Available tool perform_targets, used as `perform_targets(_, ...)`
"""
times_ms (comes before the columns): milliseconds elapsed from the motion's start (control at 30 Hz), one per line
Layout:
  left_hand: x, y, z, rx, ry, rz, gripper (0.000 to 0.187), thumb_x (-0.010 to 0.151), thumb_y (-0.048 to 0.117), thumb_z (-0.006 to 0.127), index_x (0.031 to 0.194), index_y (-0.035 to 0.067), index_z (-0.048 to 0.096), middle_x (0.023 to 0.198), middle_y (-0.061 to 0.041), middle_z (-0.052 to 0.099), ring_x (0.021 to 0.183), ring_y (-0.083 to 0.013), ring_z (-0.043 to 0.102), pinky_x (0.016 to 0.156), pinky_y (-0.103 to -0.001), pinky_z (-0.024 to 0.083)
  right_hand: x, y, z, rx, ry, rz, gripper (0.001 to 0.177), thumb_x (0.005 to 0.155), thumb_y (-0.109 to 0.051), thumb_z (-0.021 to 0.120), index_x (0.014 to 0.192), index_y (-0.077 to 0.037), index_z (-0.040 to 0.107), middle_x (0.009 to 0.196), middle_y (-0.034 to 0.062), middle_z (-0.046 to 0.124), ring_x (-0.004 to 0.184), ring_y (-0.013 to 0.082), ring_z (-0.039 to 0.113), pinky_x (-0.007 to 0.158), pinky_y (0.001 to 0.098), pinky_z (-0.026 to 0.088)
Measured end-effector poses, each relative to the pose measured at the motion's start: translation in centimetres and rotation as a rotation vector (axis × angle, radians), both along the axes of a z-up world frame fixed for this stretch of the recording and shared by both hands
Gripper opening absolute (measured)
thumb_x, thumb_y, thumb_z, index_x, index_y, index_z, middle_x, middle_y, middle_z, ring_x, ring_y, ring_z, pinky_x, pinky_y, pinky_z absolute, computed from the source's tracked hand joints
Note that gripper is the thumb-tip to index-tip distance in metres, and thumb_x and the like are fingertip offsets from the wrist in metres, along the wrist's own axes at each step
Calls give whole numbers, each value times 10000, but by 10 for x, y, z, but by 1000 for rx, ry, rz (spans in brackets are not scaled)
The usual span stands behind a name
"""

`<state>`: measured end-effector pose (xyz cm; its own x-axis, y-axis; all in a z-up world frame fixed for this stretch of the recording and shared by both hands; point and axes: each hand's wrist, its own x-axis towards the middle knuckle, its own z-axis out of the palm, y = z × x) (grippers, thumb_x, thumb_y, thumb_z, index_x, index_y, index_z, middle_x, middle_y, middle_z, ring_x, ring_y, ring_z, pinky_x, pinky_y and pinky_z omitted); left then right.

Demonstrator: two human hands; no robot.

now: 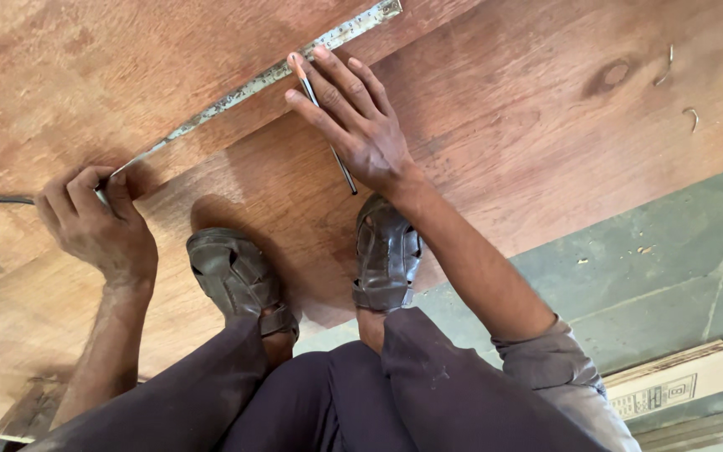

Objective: The person uses a tape measure and a pencil to mark measurements on a large wooden board. They repeatedly extend the tape measure, align it with the wood, and make pencil marks at specific intervals.

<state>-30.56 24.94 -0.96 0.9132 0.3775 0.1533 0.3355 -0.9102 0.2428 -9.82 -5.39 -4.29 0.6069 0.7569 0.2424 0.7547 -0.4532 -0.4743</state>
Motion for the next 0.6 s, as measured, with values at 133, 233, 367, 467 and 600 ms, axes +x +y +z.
perform_targets(133,2,0,-2,19,-6,-5,207,1157,232,579,1062,53,617,1156,-122,616,1154,-325,571,997,-454,456,1,-1,-3,23,-1,-12,381,1105,-88,554,1474,-173,593,1628,55,463,1549,252,364,1313,448,264)
perform_targets(233,-1,1,-2,14,-2,1,196,1157,223,585,1068,52,620,1156,-120,619,1156,-323,574,999,-452,456,1,1,-5,8,-18,-9,367,1120,-85,559,1472,-181,598,1638,45,455,1556,248,347,1319,441,257)
perform_targets(367,0,2,-2,-2,-7,-4,174,1158,203,598,1083,48,625,1175,-119,629,1170,-318,577,1013,-448,456,0,1,-5,10,10,-16,384,1108,-68,567,1472,-185,600,1641,37,448,1560,238,340,1324,440,253)
perform_targets(467,0,1,-2,-4,-13,-8,160,1146,192,613,1079,47,630,1173,-119,633,1172,-317,580,1013,-441,458,-1,-3,-11,5,3,-22,392,1107,-61,575,1475,-194,591,1645,27,441,1563,233,335,1328,436,242)
perform_targets(600,0,3,-1,-13,-8,-15,122,1141,164,621,1104,51,650,1176,-108,638,1163,-314,579,1016,-434,457,-5,-1,-25,9,-22,-29,414,1117,-34,581,1487,-219,575,1658,6,430,1574,222,321,1342,426,224)
